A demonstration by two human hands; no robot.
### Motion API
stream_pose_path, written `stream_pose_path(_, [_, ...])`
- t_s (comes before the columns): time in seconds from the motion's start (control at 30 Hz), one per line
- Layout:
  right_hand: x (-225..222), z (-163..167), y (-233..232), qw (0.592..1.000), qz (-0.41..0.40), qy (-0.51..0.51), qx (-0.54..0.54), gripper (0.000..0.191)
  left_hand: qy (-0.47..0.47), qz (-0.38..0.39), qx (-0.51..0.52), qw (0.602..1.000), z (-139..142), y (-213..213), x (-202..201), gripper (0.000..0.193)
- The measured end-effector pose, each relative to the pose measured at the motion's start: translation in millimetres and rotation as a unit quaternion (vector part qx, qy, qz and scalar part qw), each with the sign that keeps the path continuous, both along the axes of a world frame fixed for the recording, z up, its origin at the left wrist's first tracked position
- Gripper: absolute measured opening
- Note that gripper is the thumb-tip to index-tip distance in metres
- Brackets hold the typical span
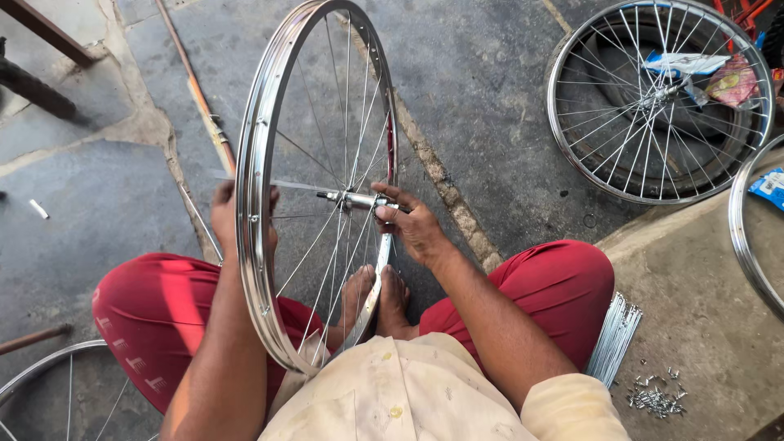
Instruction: The person assembles a bicycle wheel by inserting spokes into the hub and attaching them to the rim. They repeatedly insert spokes, secure them with nuts, and rotate the wheel to access different positions.
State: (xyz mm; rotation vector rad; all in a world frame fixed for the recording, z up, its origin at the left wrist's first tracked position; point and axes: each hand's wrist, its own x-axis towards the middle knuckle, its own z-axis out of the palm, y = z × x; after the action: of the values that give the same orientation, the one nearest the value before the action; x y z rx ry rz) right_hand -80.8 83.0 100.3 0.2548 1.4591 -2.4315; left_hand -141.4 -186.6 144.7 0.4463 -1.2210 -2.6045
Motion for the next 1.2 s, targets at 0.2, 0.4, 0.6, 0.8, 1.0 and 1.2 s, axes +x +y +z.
stream_pose_path(0.2, [-6.9,16.2,6.8,0.978,0.023,0.014,0.207,0.049,0.181,-0.087,-0.084,0.976,13.3,6.7,-34.9,0.025])
stream_pose_path(0.4, [-9.5,25.7,11.8,0.940,0.023,0.107,0.323,0.044,0.079,0.038,-0.082,0.993,27.2,22.5,-29.7,0.027])
stream_pose_path(0.6, [-13.7,52.7,-11.6,0.770,-0.011,0.323,0.550,0.031,0.061,-0.219,0.139,0.964,76.9,44.6,-21.3,0.066])
stream_pose_path(0.8, [-24.3,80.5,-41.4,0.794,-0.032,0.267,0.545,0.030,0.169,-0.411,0.094,0.891,72.0,62.4,-52.2,0.074])
stream_pose_path(1.0, [-37.2,76.9,-58.5,0.752,-0.088,0.252,0.603,0.022,0.198,-0.639,0.232,0.706,80.8,72.6,-92.1,0.066])
stream_pose_path(1.2, [-1.2,58.0,-54.6,0.789,-0.162,0.317,0.501,0.023,0.163,-0.266,-0.242,0.919,112.6,47.4,-20.8,0.041])
